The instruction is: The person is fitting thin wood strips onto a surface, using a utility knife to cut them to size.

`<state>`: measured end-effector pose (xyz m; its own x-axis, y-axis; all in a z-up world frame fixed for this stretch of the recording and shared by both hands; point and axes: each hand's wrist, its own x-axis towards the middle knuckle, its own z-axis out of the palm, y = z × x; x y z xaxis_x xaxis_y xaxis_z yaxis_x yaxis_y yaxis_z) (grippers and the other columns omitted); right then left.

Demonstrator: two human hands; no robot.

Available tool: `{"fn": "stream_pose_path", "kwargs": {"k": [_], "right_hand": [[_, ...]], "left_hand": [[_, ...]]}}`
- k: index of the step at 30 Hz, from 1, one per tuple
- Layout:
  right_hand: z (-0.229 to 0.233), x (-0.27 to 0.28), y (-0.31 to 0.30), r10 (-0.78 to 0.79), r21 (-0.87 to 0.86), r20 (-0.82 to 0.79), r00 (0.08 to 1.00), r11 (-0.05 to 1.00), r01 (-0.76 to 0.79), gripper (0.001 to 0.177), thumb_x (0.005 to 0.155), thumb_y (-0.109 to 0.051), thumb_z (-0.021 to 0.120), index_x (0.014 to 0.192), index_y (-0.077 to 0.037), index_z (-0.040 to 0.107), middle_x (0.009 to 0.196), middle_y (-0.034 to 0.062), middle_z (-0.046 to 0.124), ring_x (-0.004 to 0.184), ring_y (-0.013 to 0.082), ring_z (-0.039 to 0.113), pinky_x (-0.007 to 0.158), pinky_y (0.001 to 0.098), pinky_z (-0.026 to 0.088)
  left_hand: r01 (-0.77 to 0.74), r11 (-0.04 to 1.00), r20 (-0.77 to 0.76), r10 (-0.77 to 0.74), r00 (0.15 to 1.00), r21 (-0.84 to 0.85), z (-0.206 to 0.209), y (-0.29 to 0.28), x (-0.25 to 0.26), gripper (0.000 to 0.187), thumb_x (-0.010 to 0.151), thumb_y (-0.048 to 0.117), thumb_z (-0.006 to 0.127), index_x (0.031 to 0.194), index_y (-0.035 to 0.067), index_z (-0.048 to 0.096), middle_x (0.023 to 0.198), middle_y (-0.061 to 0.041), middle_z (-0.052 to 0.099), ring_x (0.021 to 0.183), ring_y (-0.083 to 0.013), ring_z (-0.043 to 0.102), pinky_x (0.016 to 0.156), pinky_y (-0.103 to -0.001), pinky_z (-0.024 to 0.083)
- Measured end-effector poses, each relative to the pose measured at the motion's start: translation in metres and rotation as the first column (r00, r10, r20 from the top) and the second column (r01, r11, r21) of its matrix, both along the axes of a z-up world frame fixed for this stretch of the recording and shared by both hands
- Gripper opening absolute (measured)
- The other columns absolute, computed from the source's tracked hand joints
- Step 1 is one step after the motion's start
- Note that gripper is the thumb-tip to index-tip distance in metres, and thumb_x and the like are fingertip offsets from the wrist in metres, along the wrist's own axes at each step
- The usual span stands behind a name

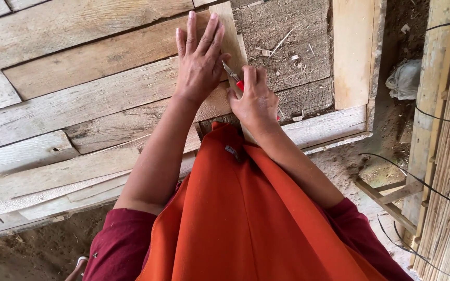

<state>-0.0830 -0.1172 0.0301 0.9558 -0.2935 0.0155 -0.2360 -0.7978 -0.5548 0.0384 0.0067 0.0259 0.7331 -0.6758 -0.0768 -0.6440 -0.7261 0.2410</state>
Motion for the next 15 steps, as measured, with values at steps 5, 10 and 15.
{"fn": "stream_pose_path", "kwargs": {"k": [5, 10, 15], "right_hand": [[-0.003, -0.011, -0.007, 0.018, 0.028, -0.052, 0.998, 0.999, -0.017, 0.057, 0.086, -0.018, 0.086, 0.122, -0.001, 0.045, 0.098, 0.0162, 0.053, 0.056, 0.0148, 0.06, 0.033, 0.0244, 0.053], [0.017, -0.047, -0.017, 0.067, 0.143, -0.163, 0.984, 0.989, -0.043, 0.045, 0.083, -0.013, 0.083, 0.112, 0.001, 0.05, 0.092, 0.0126, 0.057, 0.062, 0.016, 0.06, 0.046, 0.0273, 0.058], [0.011, -0.068, -0.01, 0.187, 0.036, -0.112, 0.976, 0.982, -0.184, 0.066, 0.086, -0.034, 0.084, 0.121, 0.005, 0.044, 0.095, 0.017, 0.055, 0.046, 0.0138, 0.05, 0.025, 0.0257, 0.039]], "left_hand": [[0.0, 1.0, -0.003, 0.0, 1.0, -0.015, -0.001, 0.0, 0.0, 0.057, 0.112, 0.044, 0.051, 0.158, 0.012, 0.043, 0.164, 0.003, 0.019, 0.146, -0.0329, -0.005, 0.119, -0.062, -0.002], [-0.018, 1.0, -0.019, 0.018, 1.0, -0.005, 0.006, -0.001, -0.002, 0.058, 0.111, 0.045, 0.052, 0.158, 0.012, 0.041, 0.164, 0.003, 0.02, 0.147, -0.0316, -0.003, 0.12, -0.061, 0.001], [0.003, 0.999, -0.014, -0.002, 1.0, 0.039, -0.001, -0.002, 0.005, 0.054, 0.113, 0.041, 0.053, 0.161, 0.021, 0.039, 0.164, 0.007, 0.012, 0.145, -0.0319, -0.008, 0.119, -0.062, -0.003]]}}
